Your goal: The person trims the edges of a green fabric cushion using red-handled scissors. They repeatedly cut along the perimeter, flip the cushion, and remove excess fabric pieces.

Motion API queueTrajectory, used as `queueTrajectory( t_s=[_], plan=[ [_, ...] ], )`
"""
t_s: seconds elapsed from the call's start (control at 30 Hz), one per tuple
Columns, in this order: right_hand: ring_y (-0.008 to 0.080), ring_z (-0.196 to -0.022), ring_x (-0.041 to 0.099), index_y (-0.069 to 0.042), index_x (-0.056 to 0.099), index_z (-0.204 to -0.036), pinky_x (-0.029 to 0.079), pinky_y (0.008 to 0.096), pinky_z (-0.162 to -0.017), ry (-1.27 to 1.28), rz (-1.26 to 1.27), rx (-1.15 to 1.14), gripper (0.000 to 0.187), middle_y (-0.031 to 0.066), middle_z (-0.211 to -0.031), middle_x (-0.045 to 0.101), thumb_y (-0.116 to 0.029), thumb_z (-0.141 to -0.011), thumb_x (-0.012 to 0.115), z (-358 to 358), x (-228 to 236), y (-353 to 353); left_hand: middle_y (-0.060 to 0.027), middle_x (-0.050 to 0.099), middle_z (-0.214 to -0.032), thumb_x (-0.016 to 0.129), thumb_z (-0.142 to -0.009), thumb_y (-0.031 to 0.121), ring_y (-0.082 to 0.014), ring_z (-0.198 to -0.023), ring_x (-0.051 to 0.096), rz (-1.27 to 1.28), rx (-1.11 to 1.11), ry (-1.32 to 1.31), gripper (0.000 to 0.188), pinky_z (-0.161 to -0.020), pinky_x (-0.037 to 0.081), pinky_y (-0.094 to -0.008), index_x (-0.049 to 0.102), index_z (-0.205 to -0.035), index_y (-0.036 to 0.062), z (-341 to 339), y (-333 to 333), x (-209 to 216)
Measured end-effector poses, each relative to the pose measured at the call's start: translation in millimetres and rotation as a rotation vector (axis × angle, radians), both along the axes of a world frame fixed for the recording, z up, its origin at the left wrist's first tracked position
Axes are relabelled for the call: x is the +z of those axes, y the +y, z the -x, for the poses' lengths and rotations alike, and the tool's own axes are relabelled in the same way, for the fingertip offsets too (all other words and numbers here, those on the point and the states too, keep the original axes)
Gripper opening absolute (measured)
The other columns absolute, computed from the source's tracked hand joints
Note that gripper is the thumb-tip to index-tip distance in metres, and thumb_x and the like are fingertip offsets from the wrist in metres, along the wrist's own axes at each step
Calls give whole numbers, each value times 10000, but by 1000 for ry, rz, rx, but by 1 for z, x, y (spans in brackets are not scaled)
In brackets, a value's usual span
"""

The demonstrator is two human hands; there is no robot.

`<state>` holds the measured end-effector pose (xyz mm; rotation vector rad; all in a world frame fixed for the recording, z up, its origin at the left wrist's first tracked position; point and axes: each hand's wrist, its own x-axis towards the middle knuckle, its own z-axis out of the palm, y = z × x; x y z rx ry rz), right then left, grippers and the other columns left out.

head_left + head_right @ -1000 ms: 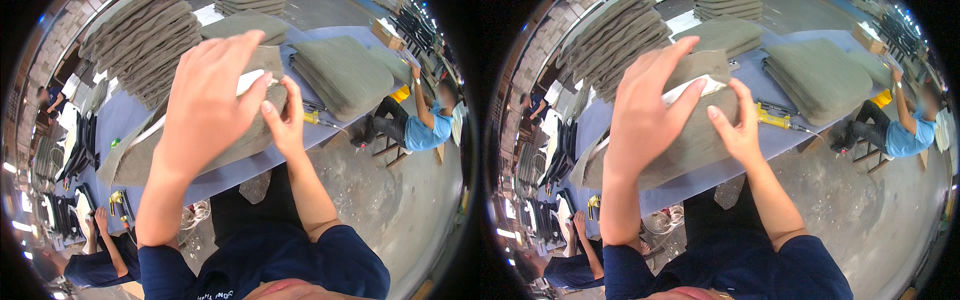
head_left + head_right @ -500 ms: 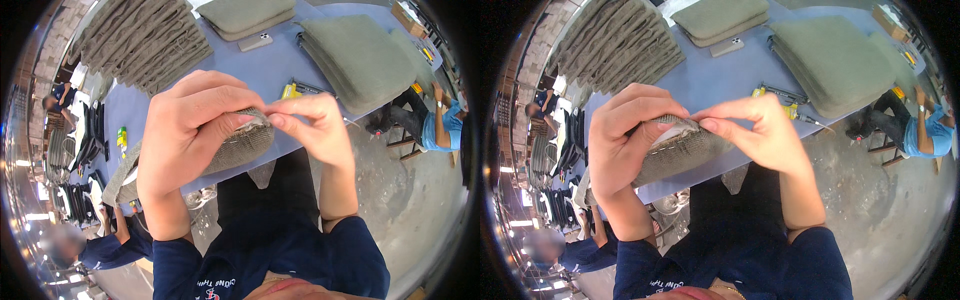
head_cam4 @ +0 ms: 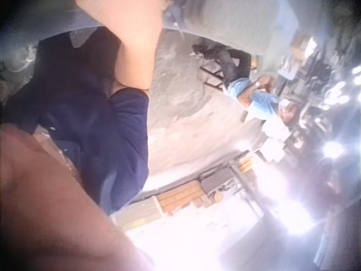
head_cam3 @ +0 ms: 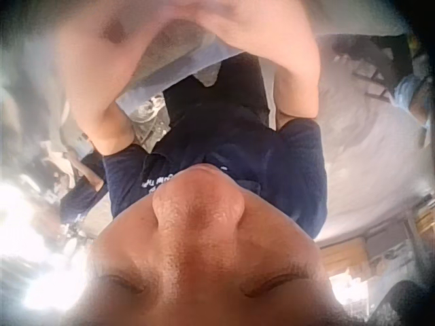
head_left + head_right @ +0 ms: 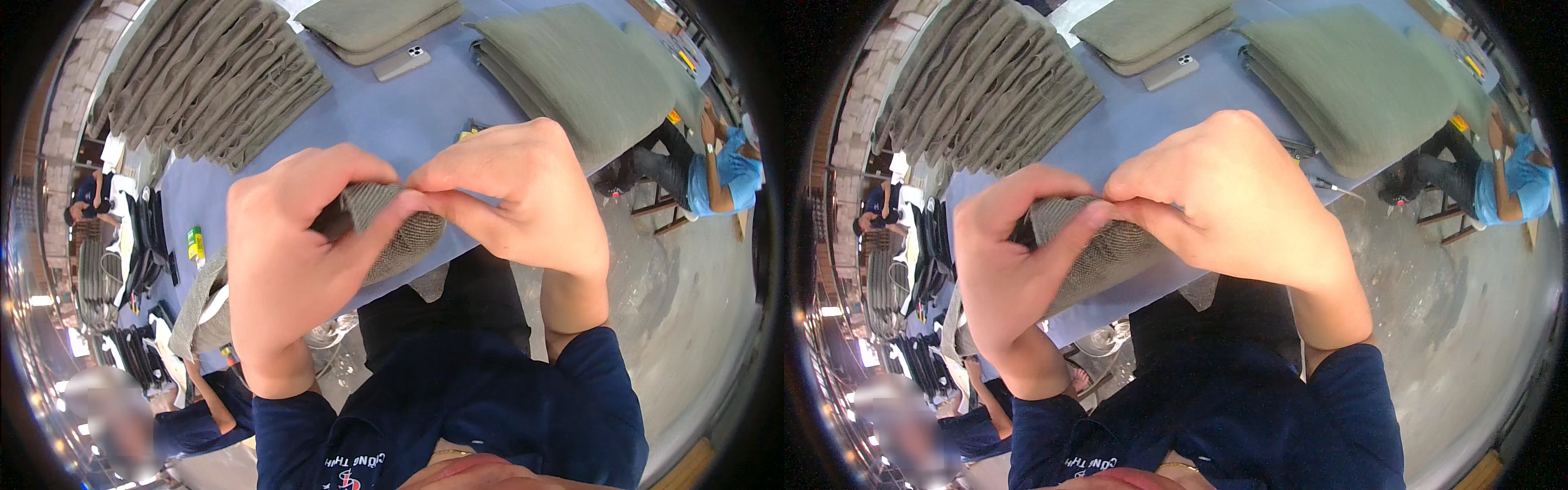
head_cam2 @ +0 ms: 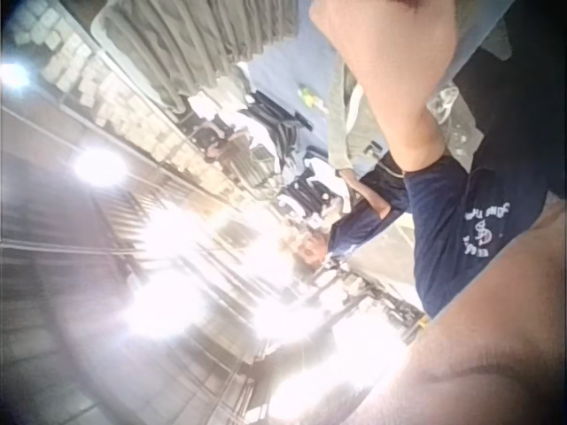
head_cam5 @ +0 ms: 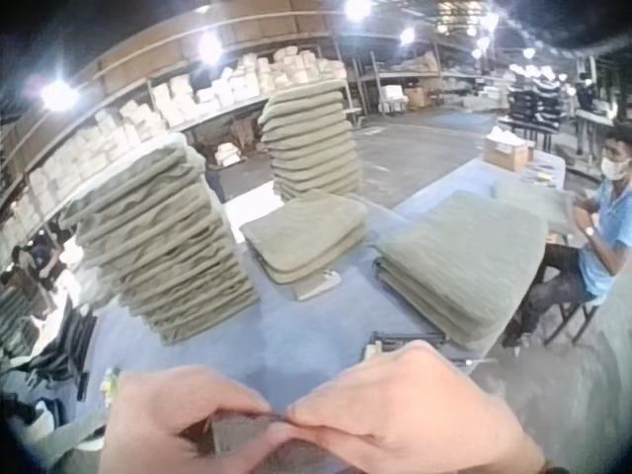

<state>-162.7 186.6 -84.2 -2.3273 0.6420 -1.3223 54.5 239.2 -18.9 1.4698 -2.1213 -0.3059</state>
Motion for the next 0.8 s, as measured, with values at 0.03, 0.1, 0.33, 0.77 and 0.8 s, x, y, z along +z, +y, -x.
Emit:
queueTrajectory(
  t_s=[0.03, 0.1, 0.33, 0.77, 0.8],
  plan=[
    [303, -734, 763, -22, 801, -903, 587, 335, -672, -30, -36, 15, 115, 126, -808, 774, 1, -794, 831, -2, -2, 1, -93, 757, -840, 875, -835, 32, -171, -751, 701, 40, 12, 4, 136, -725, 529, -289, 771, -917, 0, 2, 3, 3],
    [299, -737, 767, -20, 810, -926, 589, 334, -677, -93, -128, 51, 127, 131, -813, 777, 5, -803, 827, -2, -6, 2, -96, 764, -851, 872, -837, 35, -183, -769, 710, 129, -53, 57, 138, -737, 533, -296, 775, -928, -3, 0, 3, -4],
    [307, -772, 779, -8, 819, -998, 600, 346, -706, -57, -192, 161, 169, 148, -851, 788, -28, -831, 838, 8, -6, -10, -104, 766, -875, 839, -852, 11, -222, -802, 719, 271, -116, 52, 126, -763, 540, -311, 772, -957, -11, 2, 1, -15],
    [310, -748, 752, -2, 799, -1041, 567, 364, -703, -47, -282, 161, 167, 182, -836, 760, -83, -895, 785, -3, 6, -28, -83, 769, -966, 906, -698, 31, -123, -895, 683, -47, 50, 94, 393, -864, 536, -308, 760, -1062, 11, -18, -12, 9],
    [299, -752, 756, 0, 798, -1046, 569, 358, -709, -51, -303, 182, 171, 181, -840, 764, -89, -901, 784, -4, 8, -29, -83, 766, -958, 907, -697, 23, -135, -890, 686, -46, 72, 120, 392, -865, 537, -314, 759, -1060, 11, -22, -12, 7]
  ],
)
